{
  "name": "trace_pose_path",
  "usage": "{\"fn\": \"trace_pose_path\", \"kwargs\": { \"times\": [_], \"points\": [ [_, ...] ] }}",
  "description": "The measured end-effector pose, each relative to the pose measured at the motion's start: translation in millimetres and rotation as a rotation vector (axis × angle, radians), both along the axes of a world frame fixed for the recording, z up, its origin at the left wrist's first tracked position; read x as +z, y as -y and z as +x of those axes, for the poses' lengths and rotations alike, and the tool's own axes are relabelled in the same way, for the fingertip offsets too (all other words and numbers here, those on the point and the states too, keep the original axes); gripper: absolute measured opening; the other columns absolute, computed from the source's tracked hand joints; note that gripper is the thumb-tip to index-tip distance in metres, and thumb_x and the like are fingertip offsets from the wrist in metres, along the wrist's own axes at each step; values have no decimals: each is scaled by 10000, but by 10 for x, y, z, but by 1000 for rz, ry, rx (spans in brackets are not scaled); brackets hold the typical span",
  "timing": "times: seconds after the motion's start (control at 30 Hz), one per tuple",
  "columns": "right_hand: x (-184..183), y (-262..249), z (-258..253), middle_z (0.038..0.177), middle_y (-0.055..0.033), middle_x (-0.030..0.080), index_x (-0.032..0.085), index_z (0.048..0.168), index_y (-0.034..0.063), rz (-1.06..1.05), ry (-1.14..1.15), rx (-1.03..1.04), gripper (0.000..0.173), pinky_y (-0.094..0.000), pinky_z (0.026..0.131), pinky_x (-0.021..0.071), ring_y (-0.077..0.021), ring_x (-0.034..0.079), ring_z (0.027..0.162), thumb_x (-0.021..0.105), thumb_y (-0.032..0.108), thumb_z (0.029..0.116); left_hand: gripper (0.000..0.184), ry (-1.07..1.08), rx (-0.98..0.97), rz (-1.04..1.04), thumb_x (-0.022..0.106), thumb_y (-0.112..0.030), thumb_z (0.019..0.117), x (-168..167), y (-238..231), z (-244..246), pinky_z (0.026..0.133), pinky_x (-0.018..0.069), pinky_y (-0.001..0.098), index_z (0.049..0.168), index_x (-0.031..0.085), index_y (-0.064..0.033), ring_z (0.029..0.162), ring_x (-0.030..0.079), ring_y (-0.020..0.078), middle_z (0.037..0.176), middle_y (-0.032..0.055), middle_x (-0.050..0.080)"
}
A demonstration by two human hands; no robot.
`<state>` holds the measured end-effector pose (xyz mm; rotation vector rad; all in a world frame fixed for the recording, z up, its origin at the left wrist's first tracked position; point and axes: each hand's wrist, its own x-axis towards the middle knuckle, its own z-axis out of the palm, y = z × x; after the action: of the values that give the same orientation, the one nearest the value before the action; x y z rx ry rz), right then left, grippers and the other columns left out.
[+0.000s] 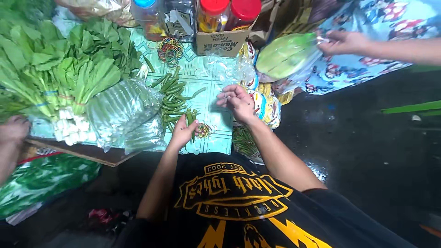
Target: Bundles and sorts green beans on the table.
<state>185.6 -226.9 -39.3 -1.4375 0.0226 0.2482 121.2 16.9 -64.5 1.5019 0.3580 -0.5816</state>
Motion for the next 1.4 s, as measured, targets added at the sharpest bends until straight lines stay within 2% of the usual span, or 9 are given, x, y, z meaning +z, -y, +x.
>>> {"fn": "trace_pose_path", "kwargs": {
  "times": [0.1, 0.2, 0.33, 0.53, 0.73, 0.83, 1.07, 1.2, 1.4],
  "points": [
    [217, 5, 3, 1172, -118, 730, 513, 1304, 68, -86, 66, 41, 459, -397, 605, 649, -255, 739, 719, 650, -82, 893, 404, 39, -55, 12, 614, -175, 1038, 63, 48, -13, 711, 637, 374, 1382, 448, -42, 729, 719, 218, 892, 119, 704],
    [178, 42, 51, 1307, -109, 660, 421, 1384, 85, -336, 252, 281, 915, -397, 856, 637, -236, 723, 1055, 931, 154, 628, 424, 90, -160, 71, 625, -191, 1032, 170, 89, -27, 712, 632, 359, 1388, 441, -54, 720, 715, 198, 855, 102, 700],
    [424, -112, 117, 1293, -80, 666, 406, 1421, 97, -561, 448, 601, 1014, -427, 979, 569, -200, 675, 1146, 920, 345, 582, 429, 268, -376, 318, 675, -248, 992, 335, 116, -79, 831, 606, 424, 1343, 523, -54, 881, 706, 191, 1017, 101, 704],
    [659, -296, 77, 945, -37, 716, 465, 1415, 232, -914, 399, 943, 900, -567, 715, 558, -260, 699, 797, 917, 409, 657, 387, 402, -528, 473, 647, -263, 1002, 515, 129, -104, 838, 606, 463, 1318, 537, -69, 918, 709, 189, 1011, 88, 704],
    [140, -60, -292, 812, -78, 724, 553, 1101, 98, 337, 85, 574, 360, -360, 702, 630, -190, 735, 759, 788, 216, 855, 322, 213, 141, -357, 587, -95, 1008, 443, 220, -306, 713, 608, 360, 1309, 499, -22, 761, 689, 205, 948, 140, 697],
    [60, -257, -584, 1205, -111, 708, 621, 1179, 240, 821, -138, 299, 248, -440, 926, 574, -273, 689, 1106, 640, 411, 1001, 374, 305, 294, -521, 628, -101, 989, 483, 388, -287, 836, 600, 423, 1328, 483, -40, 898, 694, 238, 1054, 144, 680],
    [475, -327, -576, 1414, -110, 601, 211, 1561, 259, 698, 11, 166, 885, -426, 1001, 546, -249, 646, 1196, 779, 175, 886, 417, 962, 19, 527, 629, -144, 957, 708, 574, -97, 895, 604, 377, 1324, 519, 19, 1028, 688, 172, 1127, 114, 679],
    [637, -285, -560, 1331, -137, 631, 254, 1539, 216, 654, 92, 111, 837, -422, 926, 580, -261, 676, 1107, 726, 55, 866, 338, 1195, -179, 1109, 553, -167, 961, 825, 557, -18, 911, 540, 450, 1262, 602, -21, 1071, 646, 296, 1137, 146, 668],
    [616, -248, -623, 1186, -112, 615, 449, 1401, 150, 515, 1, -38, 678, -409, 809, 591, -222, 653, 999, 686, 1, 784, 363, 1177, -298, 1223, 635, -175, 953, 844, 608, -55, 856, 546, 424, 1311, 675, -131, 1036, 656, 269, 1147, 100, 685]
  ]
}}
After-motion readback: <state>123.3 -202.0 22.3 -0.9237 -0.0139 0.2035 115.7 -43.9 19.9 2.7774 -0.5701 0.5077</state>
